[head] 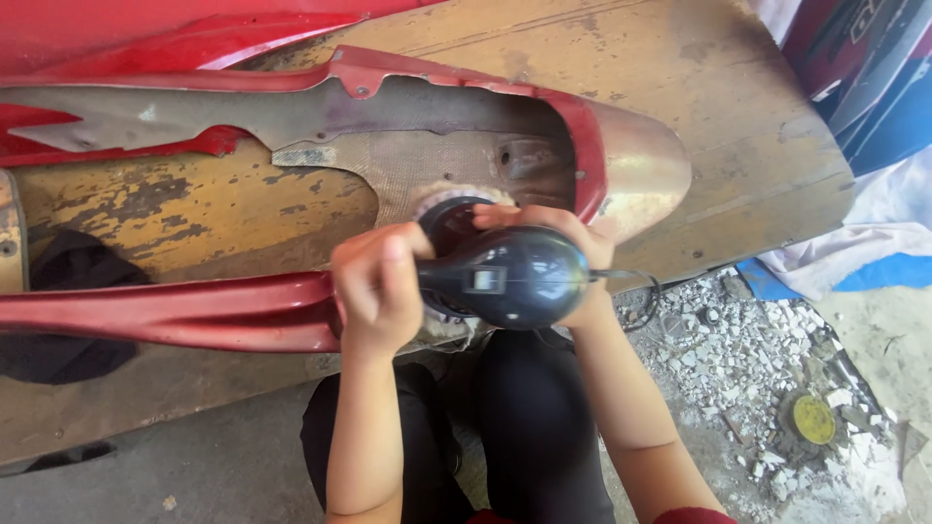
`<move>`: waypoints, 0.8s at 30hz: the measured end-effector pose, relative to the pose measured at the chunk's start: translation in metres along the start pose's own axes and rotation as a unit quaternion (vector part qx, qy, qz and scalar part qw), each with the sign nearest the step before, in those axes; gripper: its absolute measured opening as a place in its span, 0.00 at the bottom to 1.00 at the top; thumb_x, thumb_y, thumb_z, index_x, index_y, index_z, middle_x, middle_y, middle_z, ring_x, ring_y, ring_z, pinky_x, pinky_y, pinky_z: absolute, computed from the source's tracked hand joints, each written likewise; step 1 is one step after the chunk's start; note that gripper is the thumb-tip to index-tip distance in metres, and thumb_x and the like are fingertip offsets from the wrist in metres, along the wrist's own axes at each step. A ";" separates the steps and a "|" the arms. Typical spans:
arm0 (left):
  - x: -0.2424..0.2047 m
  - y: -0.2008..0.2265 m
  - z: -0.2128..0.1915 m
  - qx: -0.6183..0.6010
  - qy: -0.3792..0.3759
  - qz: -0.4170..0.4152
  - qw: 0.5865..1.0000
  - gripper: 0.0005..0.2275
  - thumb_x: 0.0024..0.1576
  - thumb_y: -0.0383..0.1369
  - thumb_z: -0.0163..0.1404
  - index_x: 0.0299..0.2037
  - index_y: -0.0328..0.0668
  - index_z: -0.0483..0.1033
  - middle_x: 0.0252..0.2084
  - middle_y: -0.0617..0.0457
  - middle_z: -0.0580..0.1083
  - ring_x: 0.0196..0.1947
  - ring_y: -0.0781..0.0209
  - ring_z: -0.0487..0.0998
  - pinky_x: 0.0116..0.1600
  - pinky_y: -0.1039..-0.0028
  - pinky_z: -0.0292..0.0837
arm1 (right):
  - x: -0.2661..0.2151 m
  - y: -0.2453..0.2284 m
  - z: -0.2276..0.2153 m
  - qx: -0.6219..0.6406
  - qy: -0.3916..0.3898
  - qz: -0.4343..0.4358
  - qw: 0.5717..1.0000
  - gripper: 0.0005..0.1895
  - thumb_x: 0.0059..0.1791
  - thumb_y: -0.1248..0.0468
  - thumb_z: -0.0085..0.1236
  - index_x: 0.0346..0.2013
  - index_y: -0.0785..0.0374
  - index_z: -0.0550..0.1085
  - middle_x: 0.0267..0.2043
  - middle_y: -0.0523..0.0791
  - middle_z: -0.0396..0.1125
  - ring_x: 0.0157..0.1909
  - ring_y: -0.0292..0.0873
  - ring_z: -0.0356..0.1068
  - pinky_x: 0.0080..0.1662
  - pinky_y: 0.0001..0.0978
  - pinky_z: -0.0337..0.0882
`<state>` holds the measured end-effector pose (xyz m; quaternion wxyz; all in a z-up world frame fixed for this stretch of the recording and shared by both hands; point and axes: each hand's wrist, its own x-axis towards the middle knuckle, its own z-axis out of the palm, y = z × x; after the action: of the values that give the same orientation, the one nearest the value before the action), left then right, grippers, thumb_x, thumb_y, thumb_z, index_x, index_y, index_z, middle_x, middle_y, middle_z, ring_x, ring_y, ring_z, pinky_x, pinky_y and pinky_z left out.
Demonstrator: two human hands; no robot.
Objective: The person uses a handheld electric polisher with a buffing pad to smooth the surface of a red car part. They move the tool back and forth across the curved edges and flat areas of the part, which is resting on a wooden workbench.
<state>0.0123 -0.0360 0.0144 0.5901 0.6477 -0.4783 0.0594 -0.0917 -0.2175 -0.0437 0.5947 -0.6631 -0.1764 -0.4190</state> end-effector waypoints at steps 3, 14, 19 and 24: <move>-0.004 -0.004 -0.002 0.007 0.059 -0.018 0.998 0.22 0.68 0.39 0.35 0.22 0.34 0.66 0.19 0.51 0.65 0.19 0.58 0.67 0.30 0.69 0.56 | 0.006 -0.006 0.003 -0.035 -0.022 0.034 0.999 0.26 0.44 0.68 0.71 0.51 0.73 0.69 0.54 0.60 0.72 0.59 0.55 0.76 0.64 0.47 0.74; 0.008 -0.003 0.021 0.032 -0.034 0.003 0.999 0.18 0.68 0.34 0.37 0.25 0.33 0.67 0.21 0.48 0.64 0.21 0.55 0.69 0.31 0.67 0.61 | -0.010 -0.007 -0.019 -0.047 0.027 0.003 0.999 0.34 0.40 0.60 0.77 0.52 0.70 0.67 0.53 0.57 0.73 0.60 0.54 0.75 0.63 0.49 0.74; 0.014 -0.007 0.018 0.013 0.009 -0.002 1.000 0.19 0.68 0.35 0.36 0.26 0.33 0.67 0.22 0.49 0.66 0.22 0.56 0.70 0.32 0.67 0.61 | 0.007 -0.005 -0.016 -0.041 0.008 0.024 0.999 0.34 0.41 0.61 0.75 0.53 0.72 0.66 0.54 0.59 0.71 0.60 0.55 0.74 0.65 0.51 0.74; 0.004 -0.006 0.022 0.011 0.001 -0.024 1.000 0.19 0.66 0.34 0.36 0.22 0.35 0.66 0.18 0.51 0.64 0.18 0.57 0.68 0.30 0.67 0.58 | -0.010 -0.007 -0.026 -0.132 -0.022 0.021 0.991 0.22 0.46 0.68 0.71 0.49 0.72 0.69 0.52 0.60 0.75 0.56 0.54 0.78 0.59 0.46 0.78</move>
<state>0.0076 -0.0566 0.0061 0.5846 0.6654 -0.4615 0.0509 -0.1113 -0.2381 -0.0484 0.5063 -0.7485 -0.1183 -0.4116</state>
